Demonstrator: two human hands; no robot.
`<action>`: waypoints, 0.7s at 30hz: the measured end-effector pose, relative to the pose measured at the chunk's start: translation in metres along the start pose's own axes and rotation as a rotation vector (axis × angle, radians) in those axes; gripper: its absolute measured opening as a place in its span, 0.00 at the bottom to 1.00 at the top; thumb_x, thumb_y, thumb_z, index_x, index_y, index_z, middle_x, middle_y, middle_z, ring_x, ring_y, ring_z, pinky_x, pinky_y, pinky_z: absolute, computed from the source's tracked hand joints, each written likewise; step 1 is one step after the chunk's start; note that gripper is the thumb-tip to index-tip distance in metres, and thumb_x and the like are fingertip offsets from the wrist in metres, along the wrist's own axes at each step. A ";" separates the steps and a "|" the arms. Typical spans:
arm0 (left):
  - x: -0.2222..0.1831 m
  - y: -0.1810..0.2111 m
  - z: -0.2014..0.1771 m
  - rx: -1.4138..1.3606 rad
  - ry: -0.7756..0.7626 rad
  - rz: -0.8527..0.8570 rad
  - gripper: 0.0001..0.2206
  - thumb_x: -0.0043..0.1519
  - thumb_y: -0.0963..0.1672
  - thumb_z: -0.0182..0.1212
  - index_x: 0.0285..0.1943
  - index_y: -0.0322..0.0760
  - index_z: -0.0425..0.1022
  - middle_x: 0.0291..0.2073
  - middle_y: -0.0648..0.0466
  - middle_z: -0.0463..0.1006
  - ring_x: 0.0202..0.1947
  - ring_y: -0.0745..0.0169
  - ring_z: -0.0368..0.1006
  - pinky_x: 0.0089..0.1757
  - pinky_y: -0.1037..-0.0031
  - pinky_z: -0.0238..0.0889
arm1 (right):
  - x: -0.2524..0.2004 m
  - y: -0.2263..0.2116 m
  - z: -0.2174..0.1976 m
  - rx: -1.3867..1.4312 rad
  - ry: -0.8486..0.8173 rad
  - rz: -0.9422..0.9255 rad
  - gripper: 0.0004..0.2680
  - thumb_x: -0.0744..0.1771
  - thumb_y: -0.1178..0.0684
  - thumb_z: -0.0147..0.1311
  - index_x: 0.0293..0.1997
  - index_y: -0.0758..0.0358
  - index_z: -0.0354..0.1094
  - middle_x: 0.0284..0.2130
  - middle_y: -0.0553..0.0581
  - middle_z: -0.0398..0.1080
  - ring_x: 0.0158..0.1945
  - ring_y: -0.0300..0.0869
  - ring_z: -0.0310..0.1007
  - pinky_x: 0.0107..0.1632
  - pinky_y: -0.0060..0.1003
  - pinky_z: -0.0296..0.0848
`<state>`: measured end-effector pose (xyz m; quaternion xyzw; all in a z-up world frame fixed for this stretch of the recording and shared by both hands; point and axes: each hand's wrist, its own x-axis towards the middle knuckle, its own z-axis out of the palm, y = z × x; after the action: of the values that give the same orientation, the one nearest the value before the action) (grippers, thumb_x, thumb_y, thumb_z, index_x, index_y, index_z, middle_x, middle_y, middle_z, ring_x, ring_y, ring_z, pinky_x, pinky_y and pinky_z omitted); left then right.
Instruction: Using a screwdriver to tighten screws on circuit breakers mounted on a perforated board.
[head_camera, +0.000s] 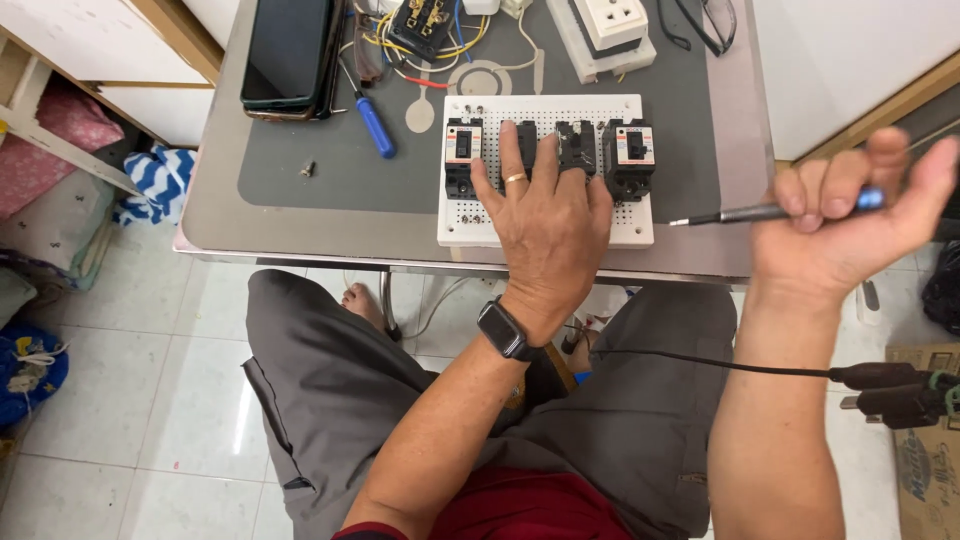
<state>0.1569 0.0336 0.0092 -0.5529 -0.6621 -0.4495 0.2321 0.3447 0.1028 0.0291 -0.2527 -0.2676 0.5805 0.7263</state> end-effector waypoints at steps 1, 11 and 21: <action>0.001 0.001 -0.001 0.003 0.001 0.001 0.10 0.53 0.41 0.65 0.21 0.35 0.69 0.44 0.44 0.77 0.60 0.30 0.61 0.54 0.31 0.52 | -0.002 0.005 -0.005 0.002 -0.001 0.002 0.12 0.60 0.38 0.56 0.29 0.54 0.75 0.09 0.46 0.48 0.13 0.33 0.40 0.23 0.28 0.43; 0.014 -0.033 -0.013 -0.225 -0.020 0.054 0.04 0.56 0.43 0.66 0.33 0.40 0.75 0.52 0.50 0.75 0.66 0.42 0.54 0.64 0.40 0.42 | 0.001 0.018 -0.036 0.058 0.118 0.147 0.04 0.66 0.50 0.55 0.41 0.51 0.73 0.16 0.44 0.54 0.18 0.31 0.44 0.28 0.24 0.52; 0.019 -0.050 -0.011 -0.241 -0.207 0.368 0.04 0.56 0.39 0.64 0.29 0.36 0.75 0.55 0.50 0.70 0.67 0.38 0.47 0.61 0.34 0.42 | -0.006 0.016 -0.031 -0.074 0.060 0.140 0.03 0.66 0.50 0.52 0.39 0.51 0.71 0.16 0.43 0.53 0.18 0.31 0.44 0.28 0.26 0.51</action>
<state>0.1025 0.0353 0.0131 -0.7310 -0.5123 -0.4161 0.1733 0.3533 0.0980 -0.0050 -0.3148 -0.2488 0.6118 0.6817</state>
